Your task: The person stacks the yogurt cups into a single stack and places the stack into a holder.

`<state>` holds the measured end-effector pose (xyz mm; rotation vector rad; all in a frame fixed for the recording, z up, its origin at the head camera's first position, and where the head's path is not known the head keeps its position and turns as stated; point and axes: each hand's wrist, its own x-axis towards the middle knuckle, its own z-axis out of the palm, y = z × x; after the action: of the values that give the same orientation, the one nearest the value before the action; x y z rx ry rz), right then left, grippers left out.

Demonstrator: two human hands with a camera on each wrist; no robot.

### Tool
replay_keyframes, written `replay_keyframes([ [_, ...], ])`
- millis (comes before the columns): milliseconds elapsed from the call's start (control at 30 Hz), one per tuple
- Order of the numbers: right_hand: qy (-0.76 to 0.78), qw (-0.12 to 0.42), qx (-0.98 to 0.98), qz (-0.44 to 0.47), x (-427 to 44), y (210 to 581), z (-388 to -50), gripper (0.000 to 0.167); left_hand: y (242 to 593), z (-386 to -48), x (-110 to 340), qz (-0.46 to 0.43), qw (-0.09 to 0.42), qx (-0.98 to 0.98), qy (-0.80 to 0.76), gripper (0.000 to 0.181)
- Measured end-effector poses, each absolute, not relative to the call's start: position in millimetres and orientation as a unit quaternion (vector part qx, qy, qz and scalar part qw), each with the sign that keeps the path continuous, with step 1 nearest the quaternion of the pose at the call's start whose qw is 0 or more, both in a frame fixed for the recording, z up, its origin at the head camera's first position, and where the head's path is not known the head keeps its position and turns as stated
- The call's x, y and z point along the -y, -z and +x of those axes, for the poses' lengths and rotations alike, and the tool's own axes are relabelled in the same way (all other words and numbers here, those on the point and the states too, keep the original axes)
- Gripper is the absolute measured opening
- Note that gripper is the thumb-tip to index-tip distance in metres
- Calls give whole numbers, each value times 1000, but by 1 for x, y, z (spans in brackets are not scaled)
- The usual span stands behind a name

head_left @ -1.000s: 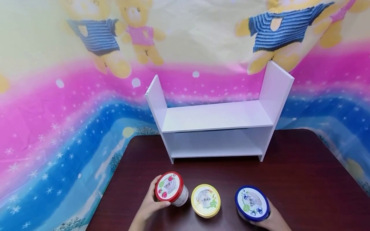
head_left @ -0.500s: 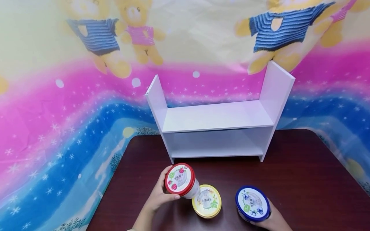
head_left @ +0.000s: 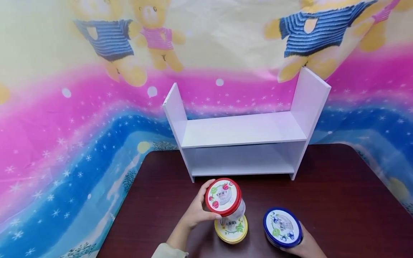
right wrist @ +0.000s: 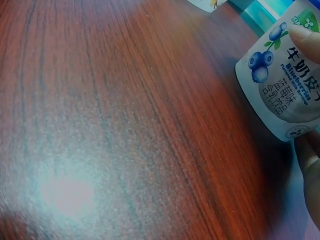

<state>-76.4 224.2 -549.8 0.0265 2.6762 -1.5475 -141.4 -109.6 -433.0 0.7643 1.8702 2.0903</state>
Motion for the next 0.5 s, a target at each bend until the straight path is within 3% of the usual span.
replay_keyframes([
  [300,508,9,-861,10,-223,554,-73,97,434,-144,88,294,141,-616,-717,93],
  [500,526,45,-848,31,-224,551,-75,96,430,-145,77,296,157,-617,-712,93],
])
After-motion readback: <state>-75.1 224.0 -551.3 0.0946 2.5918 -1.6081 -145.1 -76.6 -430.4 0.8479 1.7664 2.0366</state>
